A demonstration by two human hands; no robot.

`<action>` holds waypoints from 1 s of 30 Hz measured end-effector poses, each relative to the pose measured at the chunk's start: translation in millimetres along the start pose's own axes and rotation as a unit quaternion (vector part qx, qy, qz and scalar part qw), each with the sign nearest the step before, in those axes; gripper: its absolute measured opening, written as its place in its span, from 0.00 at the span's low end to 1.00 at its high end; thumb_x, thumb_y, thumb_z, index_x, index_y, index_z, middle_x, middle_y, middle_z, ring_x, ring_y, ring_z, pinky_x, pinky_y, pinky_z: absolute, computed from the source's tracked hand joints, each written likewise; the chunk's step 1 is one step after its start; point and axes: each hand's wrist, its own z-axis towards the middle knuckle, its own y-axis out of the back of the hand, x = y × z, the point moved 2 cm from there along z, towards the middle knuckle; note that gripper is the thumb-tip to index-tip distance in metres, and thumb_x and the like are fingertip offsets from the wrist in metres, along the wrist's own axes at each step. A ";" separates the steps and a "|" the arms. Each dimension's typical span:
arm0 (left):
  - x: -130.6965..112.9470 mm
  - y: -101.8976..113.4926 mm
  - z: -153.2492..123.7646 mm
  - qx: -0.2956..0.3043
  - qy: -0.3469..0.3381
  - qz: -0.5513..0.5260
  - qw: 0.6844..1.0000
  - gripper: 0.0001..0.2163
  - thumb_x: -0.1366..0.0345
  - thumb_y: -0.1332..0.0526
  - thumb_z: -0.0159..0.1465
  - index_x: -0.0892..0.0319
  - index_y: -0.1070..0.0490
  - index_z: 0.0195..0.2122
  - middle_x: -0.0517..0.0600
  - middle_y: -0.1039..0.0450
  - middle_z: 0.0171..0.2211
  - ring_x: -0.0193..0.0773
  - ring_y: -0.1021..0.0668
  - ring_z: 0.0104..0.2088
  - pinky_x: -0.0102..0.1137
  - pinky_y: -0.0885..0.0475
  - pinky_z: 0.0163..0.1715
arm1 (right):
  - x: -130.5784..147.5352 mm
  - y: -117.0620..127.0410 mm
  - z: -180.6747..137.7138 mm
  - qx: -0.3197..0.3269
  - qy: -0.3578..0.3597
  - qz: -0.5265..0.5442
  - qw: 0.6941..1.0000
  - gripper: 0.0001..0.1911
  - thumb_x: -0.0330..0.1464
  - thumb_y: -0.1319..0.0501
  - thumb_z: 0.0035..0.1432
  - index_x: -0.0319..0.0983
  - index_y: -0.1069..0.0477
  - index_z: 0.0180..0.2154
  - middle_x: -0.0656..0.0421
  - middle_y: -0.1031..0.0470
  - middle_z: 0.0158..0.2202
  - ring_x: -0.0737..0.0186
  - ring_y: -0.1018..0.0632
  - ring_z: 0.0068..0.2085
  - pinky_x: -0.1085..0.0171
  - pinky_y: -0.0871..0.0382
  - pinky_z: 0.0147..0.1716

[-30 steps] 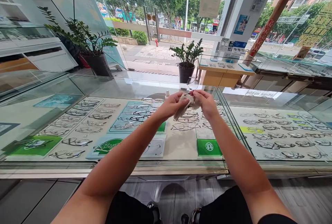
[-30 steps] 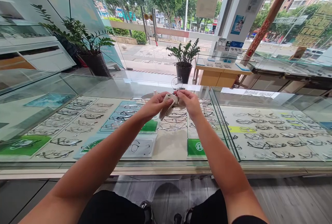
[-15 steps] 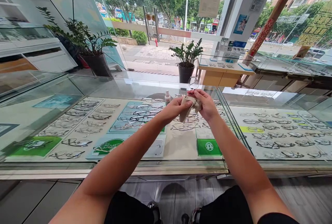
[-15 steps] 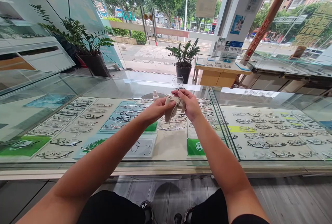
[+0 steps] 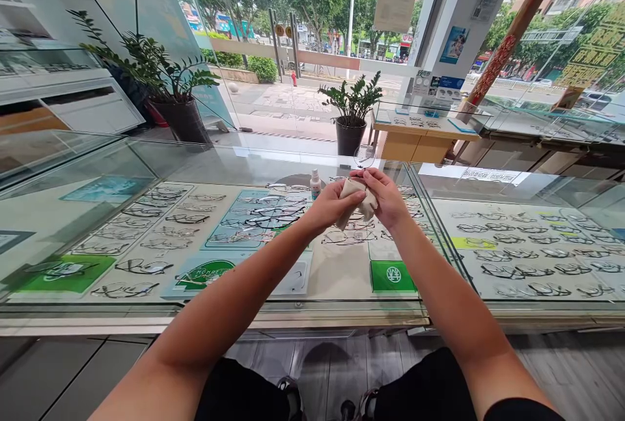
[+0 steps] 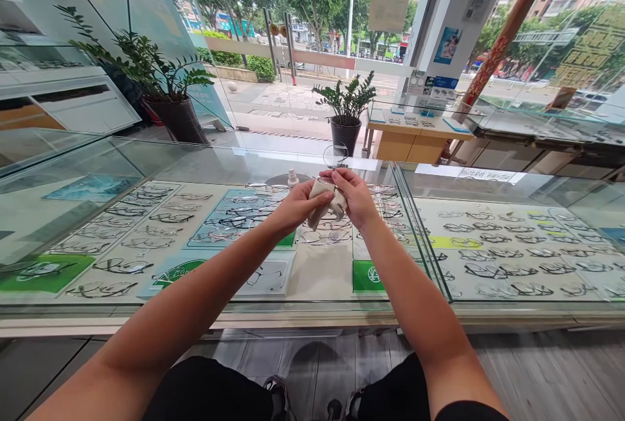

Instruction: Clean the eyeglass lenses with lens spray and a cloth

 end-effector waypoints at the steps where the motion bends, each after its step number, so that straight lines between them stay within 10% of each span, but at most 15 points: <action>1: 0.4 -0.7 -0.2 -0.004 -0.002 -0.005 1.000 0.31 0.41 0.17 0.55 0.61 0.22 0.44 0.50 0.20 0.35 0.36 0.23 0.35 0.31 0.29 0.35 | 0.4 -1.4 -0.8 0.002 -0.003 0.006 1.000 0.20 0.47 0.14 0.49 0.45 0.16 0.36 0.59 0.09 0.45 0.60 0.14 0.45 0.61 0.16 0.48; 30: 8.9 6.7 5.1 -0.071 -0.027 0.019 0.997 0.34 0.28 0.25 0.58 0.59 0.23 0.33 0.48 0.25 0.30 0.36 0.26 0.32 0.32 0.29 0.34 | 2.2 -16.2 -8.1 -0.016 0.005 -0.022 1.000 0.15 0.46 0.18 0.48 0.46 0.15 0.31 0.57 0.08 0.42 0.54 0.12 0.46 0.56 0.17 0.53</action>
